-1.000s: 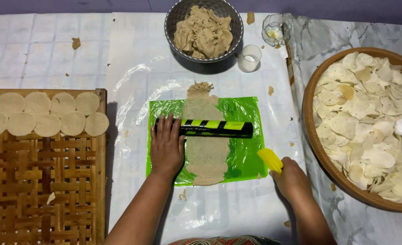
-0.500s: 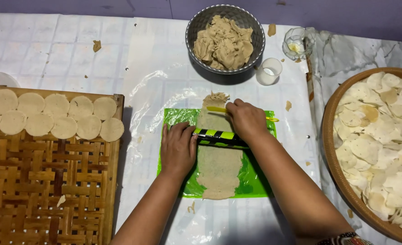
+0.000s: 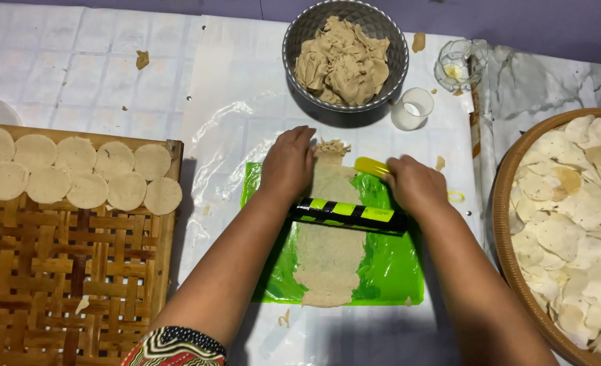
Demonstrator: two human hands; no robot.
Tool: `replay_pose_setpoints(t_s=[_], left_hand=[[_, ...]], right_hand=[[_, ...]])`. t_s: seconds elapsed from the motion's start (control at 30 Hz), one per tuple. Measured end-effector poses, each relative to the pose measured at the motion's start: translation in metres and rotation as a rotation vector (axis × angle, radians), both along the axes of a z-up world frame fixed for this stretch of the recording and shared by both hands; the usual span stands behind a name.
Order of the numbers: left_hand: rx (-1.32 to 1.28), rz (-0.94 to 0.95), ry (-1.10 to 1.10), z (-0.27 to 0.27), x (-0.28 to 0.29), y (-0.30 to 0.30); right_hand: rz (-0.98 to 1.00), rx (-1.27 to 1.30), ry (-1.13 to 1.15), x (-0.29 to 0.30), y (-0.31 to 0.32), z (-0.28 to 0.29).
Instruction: Flatten dough using a rolling pin and a scraper, then place cut-out dough rounds onto a drying tray.
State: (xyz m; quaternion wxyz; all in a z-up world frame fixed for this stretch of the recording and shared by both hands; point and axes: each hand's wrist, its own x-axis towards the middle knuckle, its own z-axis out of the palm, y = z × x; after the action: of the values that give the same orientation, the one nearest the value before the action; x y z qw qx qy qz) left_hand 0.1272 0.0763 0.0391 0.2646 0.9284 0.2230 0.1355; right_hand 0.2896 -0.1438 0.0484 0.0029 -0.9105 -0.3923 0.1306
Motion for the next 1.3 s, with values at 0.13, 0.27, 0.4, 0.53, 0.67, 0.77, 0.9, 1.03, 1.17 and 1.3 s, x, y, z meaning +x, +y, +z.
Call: replay_pose_setpoints(t_s=[0.13, 0.27, 0.4, 0.53, 0.67, 0.77, 0.9, 1.03, 1.17, 1.3], left_hand=[[-0.06, -0.127, 0.113, -0.012, 0.029, 0.005], [0.12, -0.195, 0.151, -0.03, 0.044, 0.002], [0.01, -0.06, -0.095, -0.015, 0.032, -0.003], [-0.219, 0.145, -0.34, 0.015, -0.013, -0.007], [-0.367, 0.381, -0.367, 0.03, -0.086, -0.018], [-0.417, 0.464, -0.267, 0.019, -0.137, -0.041], [-0.579, 0.528, -0.217, -0.013, -0.174, -0.089], [-0.54, 0.475, -0.211, -0.034, -0.177, -0.127], [-0.298, 0.313, -0.004, -0.019, -0.179, -0.132], [-0.138, 0.231, 0.109, 0.044, -0.165, -0.132]], right_hand=[[-0.303, -0.028, 0.201, 0.007, -0.05, -0.012], [-0.348, 0.098, 0.004, -0.012, -0.071, -0.018], [-0.099, 0.374, -0.239, -0.049, -0.054, -0.01], [0.117, 0.358, 0.169, -0.09, -0.021, 0.012], [0.302, 0.223, 0.101, -0.105, -0.009, 0.004], [0.279, 0.219, 0.051, -0.109, -0.014, 0.004], [0.058, 0.365, 0.081, -0.121, -0.032, 0.011], [-0.034, 0.48, 0.085, -0.132, -0.059, 0.006], [-0.122, 0.499, 0.077, -0.138, -0.083, 0.012], [-0.208, 0.56, 0.119, -0.147, -0.107, 0.019]])
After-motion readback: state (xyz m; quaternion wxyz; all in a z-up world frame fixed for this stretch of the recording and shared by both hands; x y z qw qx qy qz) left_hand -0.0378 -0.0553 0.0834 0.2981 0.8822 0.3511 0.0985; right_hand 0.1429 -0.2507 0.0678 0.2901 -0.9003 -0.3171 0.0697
